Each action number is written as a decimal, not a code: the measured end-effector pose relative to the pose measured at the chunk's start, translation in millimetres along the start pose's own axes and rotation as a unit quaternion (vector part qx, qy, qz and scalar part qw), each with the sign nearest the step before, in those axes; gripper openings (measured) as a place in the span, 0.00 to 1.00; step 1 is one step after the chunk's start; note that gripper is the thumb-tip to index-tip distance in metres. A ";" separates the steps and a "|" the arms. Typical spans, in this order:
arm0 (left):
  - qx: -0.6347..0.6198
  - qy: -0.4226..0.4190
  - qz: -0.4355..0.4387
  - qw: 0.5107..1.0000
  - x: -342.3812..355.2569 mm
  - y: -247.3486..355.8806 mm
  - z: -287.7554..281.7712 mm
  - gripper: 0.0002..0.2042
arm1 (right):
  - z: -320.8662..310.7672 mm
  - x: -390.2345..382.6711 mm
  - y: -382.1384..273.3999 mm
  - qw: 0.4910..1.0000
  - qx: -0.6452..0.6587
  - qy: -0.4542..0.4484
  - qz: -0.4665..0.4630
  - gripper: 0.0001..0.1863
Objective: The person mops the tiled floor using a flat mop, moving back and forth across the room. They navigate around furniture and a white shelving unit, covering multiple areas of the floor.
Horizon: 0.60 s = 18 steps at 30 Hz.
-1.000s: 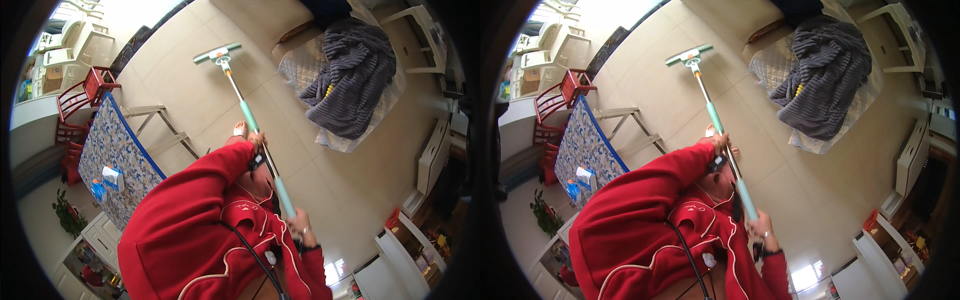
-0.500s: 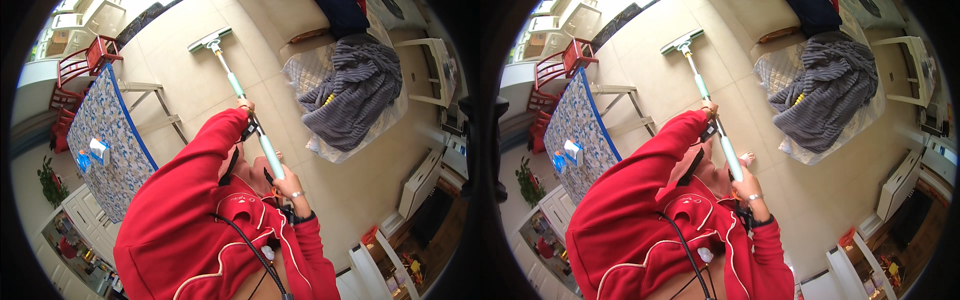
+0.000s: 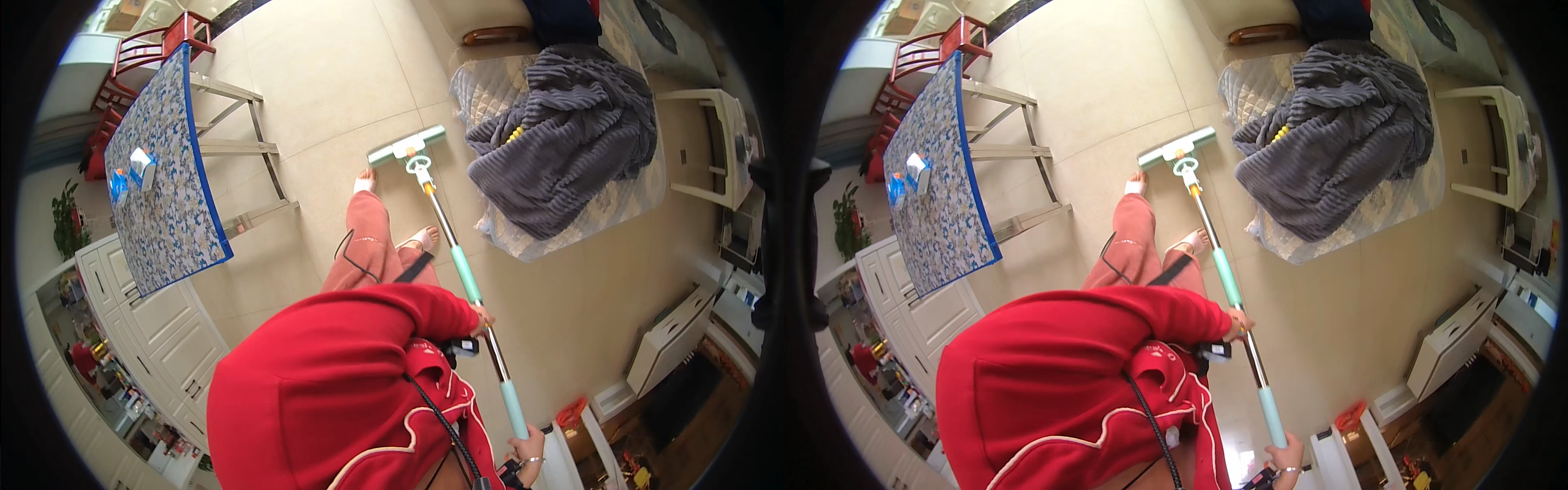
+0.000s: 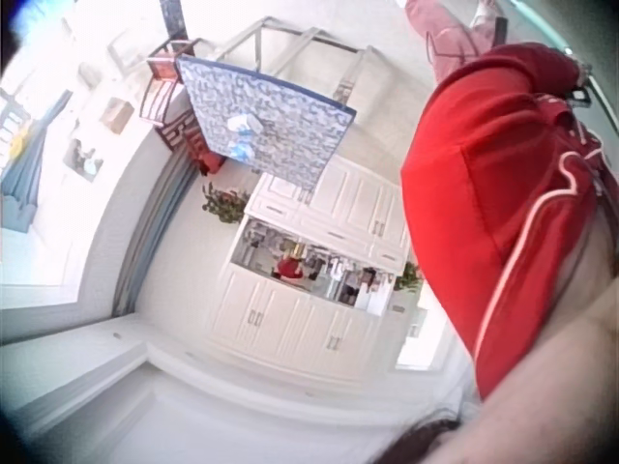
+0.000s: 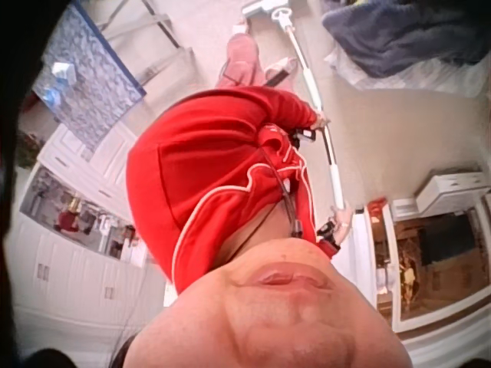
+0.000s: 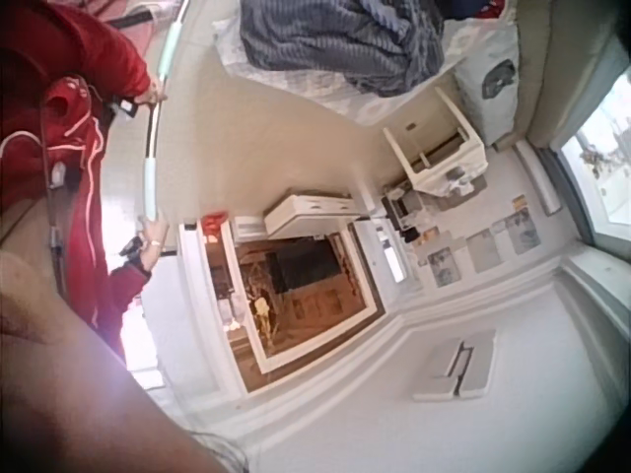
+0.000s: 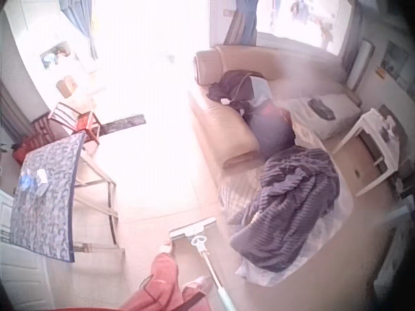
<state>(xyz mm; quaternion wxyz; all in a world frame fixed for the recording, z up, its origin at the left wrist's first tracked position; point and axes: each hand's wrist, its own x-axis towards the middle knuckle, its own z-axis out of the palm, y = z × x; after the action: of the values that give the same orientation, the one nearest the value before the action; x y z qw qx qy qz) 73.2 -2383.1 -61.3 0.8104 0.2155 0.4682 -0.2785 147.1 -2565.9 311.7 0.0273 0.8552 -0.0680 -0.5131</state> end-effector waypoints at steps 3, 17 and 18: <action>0.080 0.058 -0.044 0.994 6.2 -1.8 39.4 0.12 | -1.9 20.5 28.1 0.993 -0.052 0.081 -0.071 0.18; -0.130 0.504 0.142 0.842 -49.8 191.9 -274.4 0.15 | 155.9 129.5 -309.2 0.931 0.022 -0.146 -0.334 0.11; -0.104 0.528 0.136 0.832 -66.4 207.1 -302.0 0.17 | 179.2 129.0 -347.1 0.909 0.007 -0.115 -0.400 0.08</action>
<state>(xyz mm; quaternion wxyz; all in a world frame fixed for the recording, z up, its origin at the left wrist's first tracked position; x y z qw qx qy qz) -11.4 -2026.5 -126.1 0.4867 0.3056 0.8174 0.0409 79.7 -2237.0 74.0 -0.1942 0.7462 0.2739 -0.5749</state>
